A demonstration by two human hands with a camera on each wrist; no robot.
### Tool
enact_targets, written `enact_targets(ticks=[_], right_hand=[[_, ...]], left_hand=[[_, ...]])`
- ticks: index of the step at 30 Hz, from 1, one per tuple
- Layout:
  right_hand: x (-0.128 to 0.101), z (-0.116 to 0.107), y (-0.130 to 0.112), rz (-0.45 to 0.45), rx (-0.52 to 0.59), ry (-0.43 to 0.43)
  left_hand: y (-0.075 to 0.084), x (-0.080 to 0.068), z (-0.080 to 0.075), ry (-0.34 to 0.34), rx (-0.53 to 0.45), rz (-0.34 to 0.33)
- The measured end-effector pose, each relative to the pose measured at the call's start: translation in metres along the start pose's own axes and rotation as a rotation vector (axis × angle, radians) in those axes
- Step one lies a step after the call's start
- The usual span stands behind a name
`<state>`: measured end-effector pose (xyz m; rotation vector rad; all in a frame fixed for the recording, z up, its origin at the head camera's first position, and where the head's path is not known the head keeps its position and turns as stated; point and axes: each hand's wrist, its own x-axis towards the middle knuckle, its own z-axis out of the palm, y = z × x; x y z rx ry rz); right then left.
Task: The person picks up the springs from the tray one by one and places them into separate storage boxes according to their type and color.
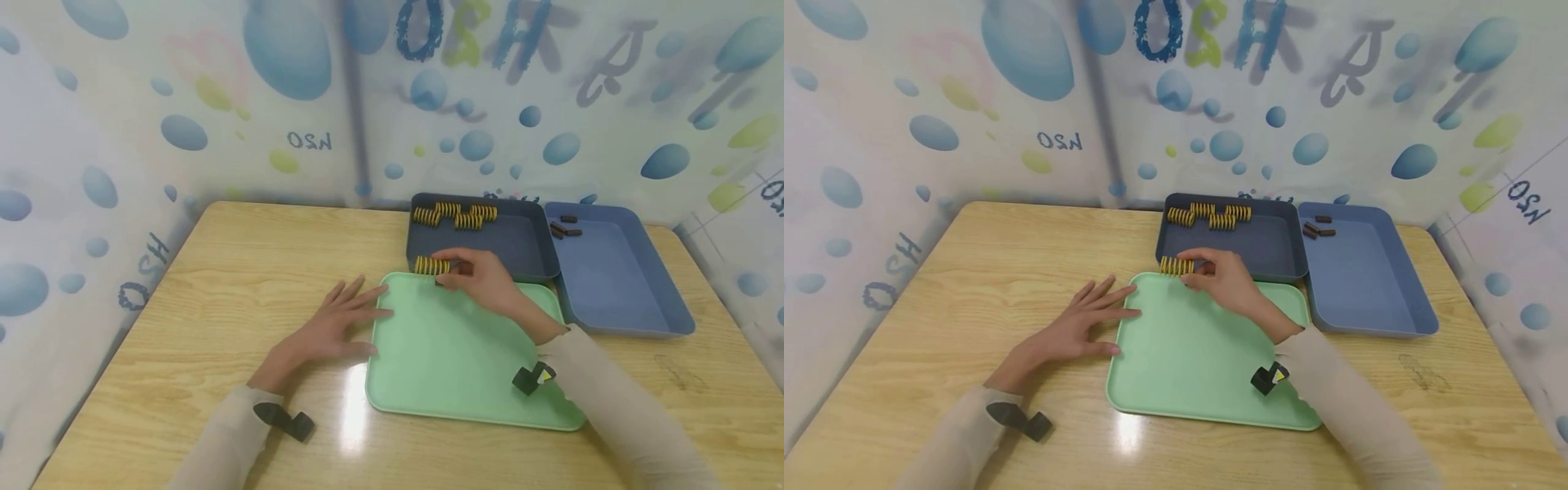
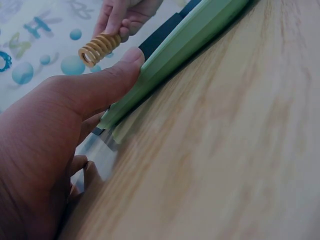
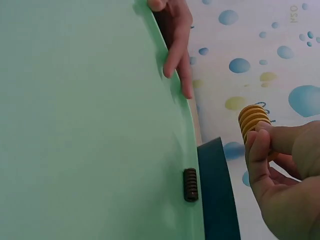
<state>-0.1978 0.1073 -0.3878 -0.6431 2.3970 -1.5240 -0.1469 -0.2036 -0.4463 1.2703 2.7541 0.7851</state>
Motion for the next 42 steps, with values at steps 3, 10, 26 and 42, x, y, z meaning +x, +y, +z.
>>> enact_targets(ticks=[3,10,26,42], right_hand=[[0.004,-0.007,-0.002,0.005,-0.008,-0.005],[0.018,-0.019,0.004,0.014,-0.029,-0.011],[0.052,-0.032,0.032,0.077,-0.140,0.001],[0.072,-0.032,0.042,0.216,-0.192,0.029]], left_hand=[[-0.001,0.000,0.001,0.001,0.000,0.000],[-0.001,-0.002,0.001,0.006,-0.007,-0.001],[-0.003,0.000,0.002,0.010,0.022,0.009],[-0.003,-0.001,0.003,0.006,0.027,0.005]])
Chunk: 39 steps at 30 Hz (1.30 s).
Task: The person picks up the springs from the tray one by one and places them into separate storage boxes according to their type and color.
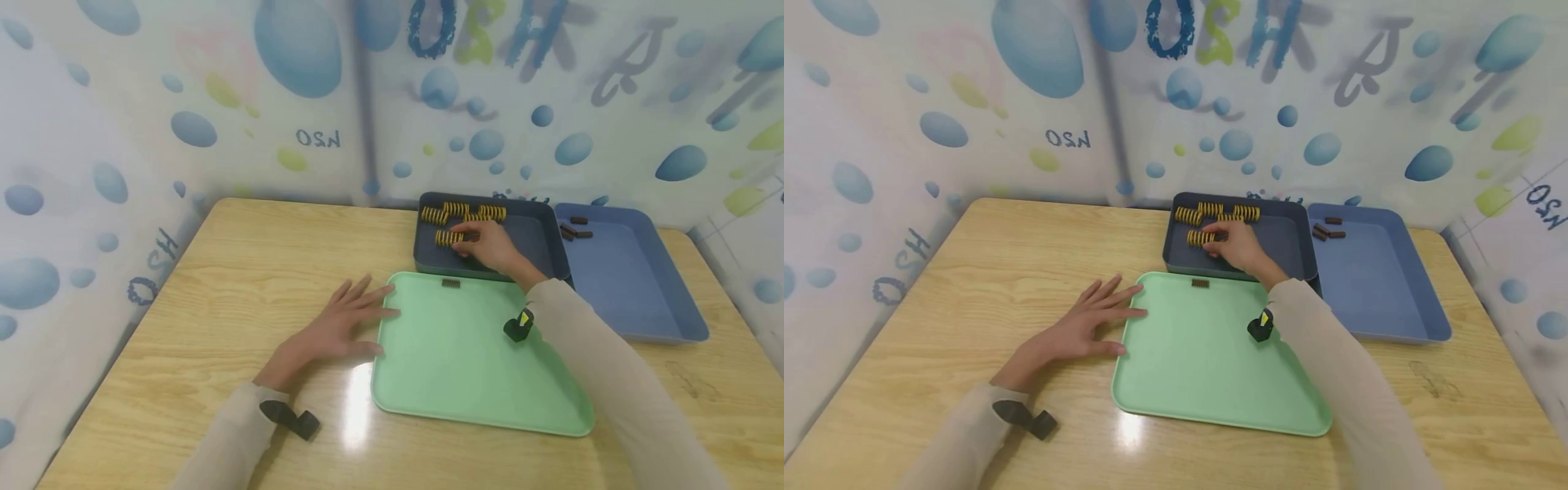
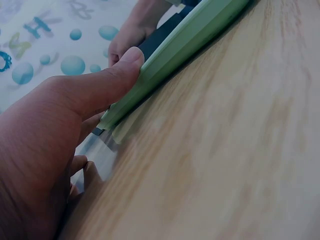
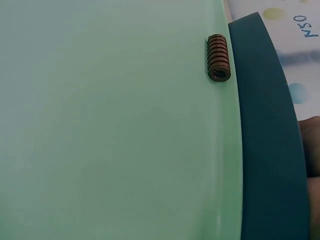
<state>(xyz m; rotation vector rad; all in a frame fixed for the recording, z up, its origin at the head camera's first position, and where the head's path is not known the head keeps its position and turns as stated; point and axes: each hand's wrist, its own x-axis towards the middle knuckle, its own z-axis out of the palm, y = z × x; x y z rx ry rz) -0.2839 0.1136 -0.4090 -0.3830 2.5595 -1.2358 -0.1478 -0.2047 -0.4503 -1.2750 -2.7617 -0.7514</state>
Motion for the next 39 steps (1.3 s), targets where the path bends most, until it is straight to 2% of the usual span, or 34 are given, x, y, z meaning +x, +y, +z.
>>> enact_targets(ticks=[8,36,39], right_hand=[[0.0057,-0.0015,0.0048,-0.025,-0.091,0.056],[0.0077,-0.0049,0.0005,-0.038,-0.097,0.119],[0.0065,-0.0049,0.0003,-0.046,-0.101,0.103]], left_hand=[[0.0013,0.0010,-0.0013,-0.006,-0.002,-0.002],[0.0035,0.0001,-0.0039,-0.010,-0.011,-0.006],[0.0039,0.0004,-0.0044,-0.011,-0.010,-0.007]])
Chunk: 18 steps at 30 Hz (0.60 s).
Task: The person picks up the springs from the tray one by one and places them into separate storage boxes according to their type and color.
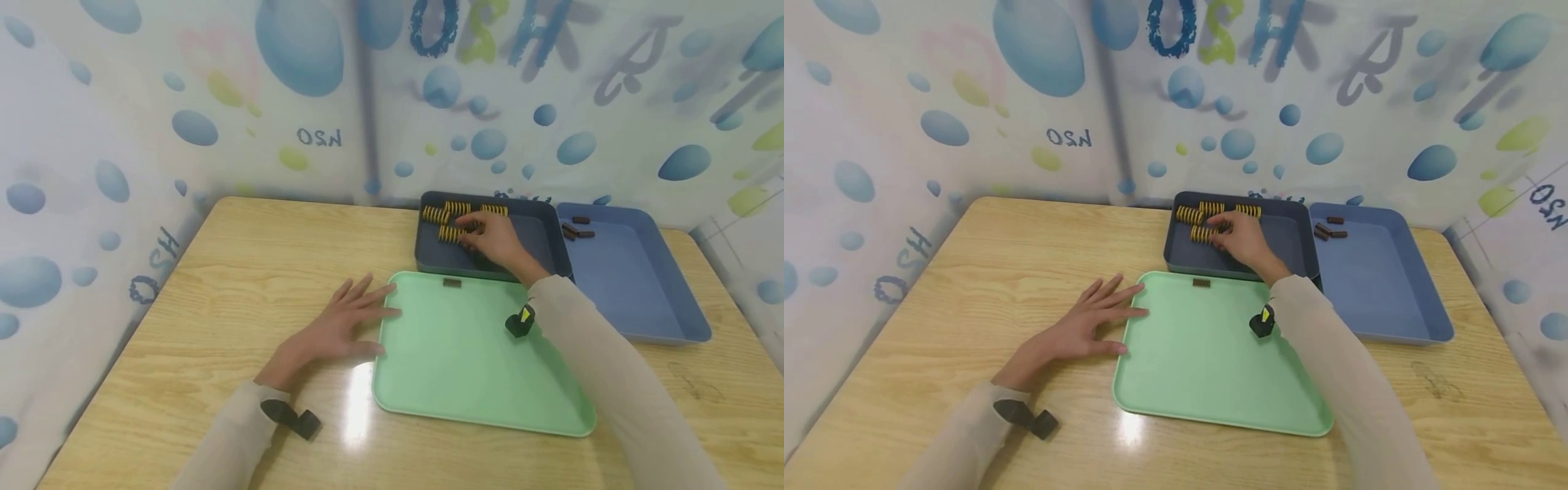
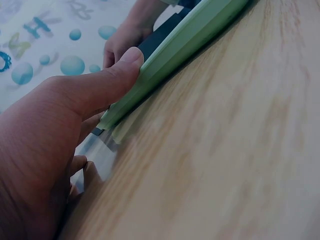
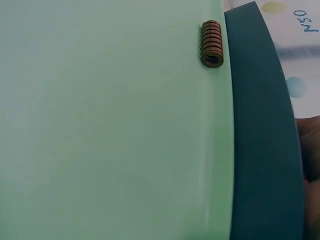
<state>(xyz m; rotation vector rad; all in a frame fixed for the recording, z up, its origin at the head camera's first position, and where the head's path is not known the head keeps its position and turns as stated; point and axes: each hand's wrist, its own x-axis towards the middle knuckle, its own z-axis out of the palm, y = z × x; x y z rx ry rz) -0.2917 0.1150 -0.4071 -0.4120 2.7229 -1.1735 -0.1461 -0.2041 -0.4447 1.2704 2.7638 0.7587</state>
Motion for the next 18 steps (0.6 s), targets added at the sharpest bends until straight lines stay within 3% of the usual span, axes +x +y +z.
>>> enact_targets(ticks=[4,18], right_hand=[[-0.0003,0.0030,0.0010,-0.009,-0.017,-0.016],[0.0056,0.0075,0.0008,-0.063,-0.071,0.071]], left_hand=[[-0.0002,0.0001,0.0004,0.005,0.004,0.001],[-0.0030,-0.0004,0.0023,0.008,0.010,0.007]])
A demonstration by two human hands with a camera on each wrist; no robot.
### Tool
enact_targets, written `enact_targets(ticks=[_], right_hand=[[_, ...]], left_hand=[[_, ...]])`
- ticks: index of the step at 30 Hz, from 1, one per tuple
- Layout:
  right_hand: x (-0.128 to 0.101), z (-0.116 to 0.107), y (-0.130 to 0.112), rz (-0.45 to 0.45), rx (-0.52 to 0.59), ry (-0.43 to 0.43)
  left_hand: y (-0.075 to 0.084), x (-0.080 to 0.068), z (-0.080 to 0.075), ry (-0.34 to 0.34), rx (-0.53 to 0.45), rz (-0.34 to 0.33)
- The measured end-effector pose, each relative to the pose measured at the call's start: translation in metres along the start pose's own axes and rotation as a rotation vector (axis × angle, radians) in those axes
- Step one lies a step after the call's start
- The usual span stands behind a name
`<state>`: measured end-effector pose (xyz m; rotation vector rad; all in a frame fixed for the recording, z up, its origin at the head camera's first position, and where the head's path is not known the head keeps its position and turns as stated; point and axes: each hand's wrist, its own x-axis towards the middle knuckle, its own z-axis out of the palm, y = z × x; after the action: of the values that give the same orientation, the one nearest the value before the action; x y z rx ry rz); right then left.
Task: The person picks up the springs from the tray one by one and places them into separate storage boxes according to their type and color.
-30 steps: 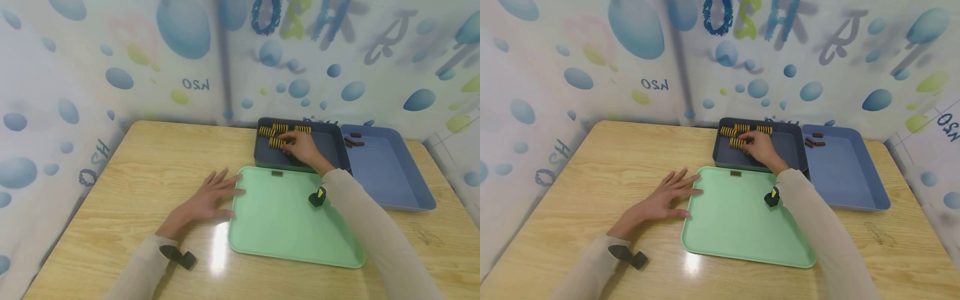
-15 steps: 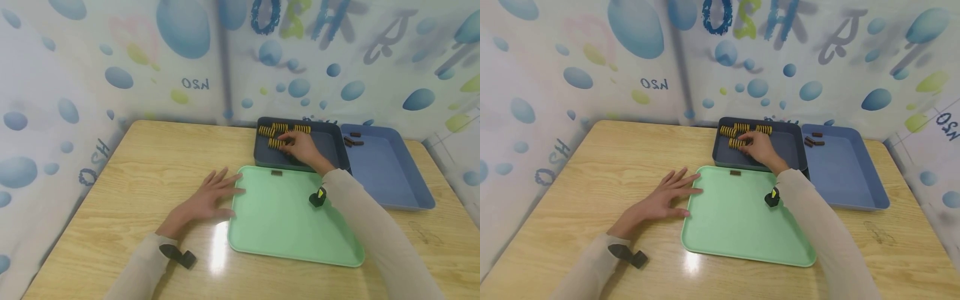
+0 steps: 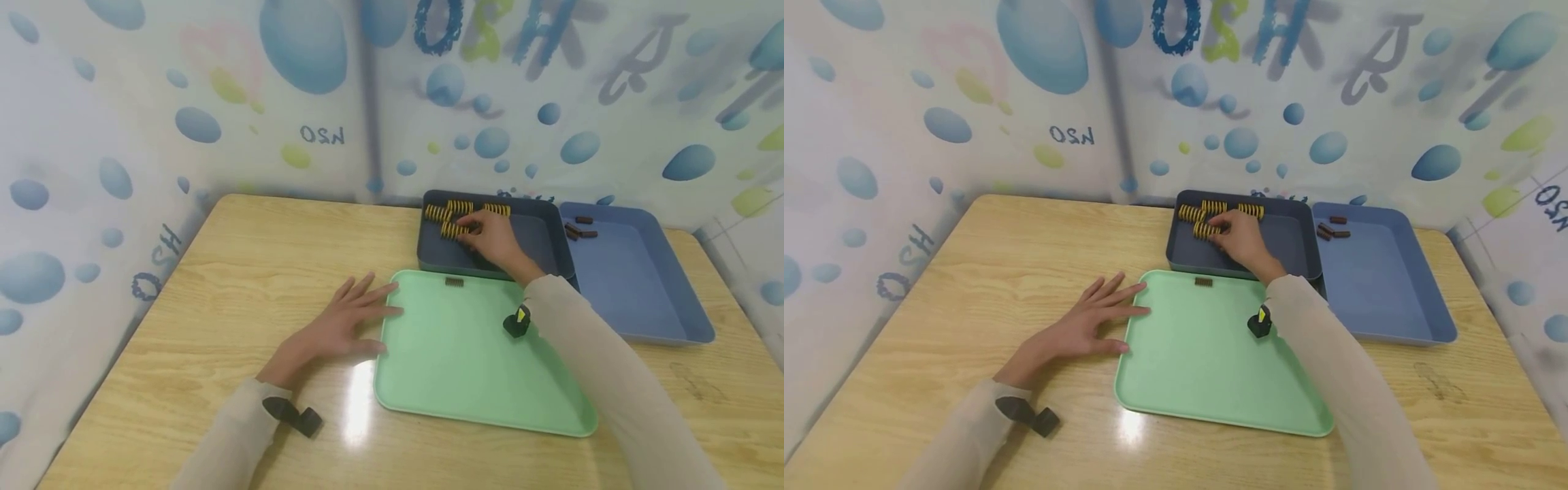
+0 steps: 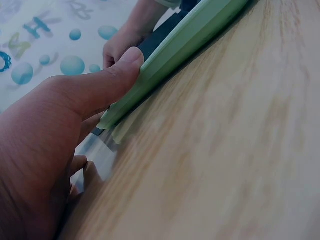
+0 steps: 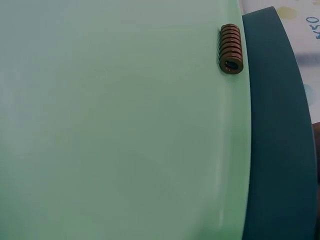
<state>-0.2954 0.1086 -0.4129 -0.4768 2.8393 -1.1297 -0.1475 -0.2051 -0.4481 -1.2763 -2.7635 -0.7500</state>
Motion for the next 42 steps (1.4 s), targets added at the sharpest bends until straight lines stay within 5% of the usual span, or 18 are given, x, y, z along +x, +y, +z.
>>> enact_targets(ticks=[23,42], right_hand=[[-0.010,-0.009,-0.007,0.010,0.035,0.049],[-0.092,-0.021,-0.033,-0.040,0.243,0.033]], left_hand=[[0.004,0.002,-0.001,-0.013,0.008,-0.008],[0.002,0.001,-0.002,-0.006,-0.024,-0.007]])
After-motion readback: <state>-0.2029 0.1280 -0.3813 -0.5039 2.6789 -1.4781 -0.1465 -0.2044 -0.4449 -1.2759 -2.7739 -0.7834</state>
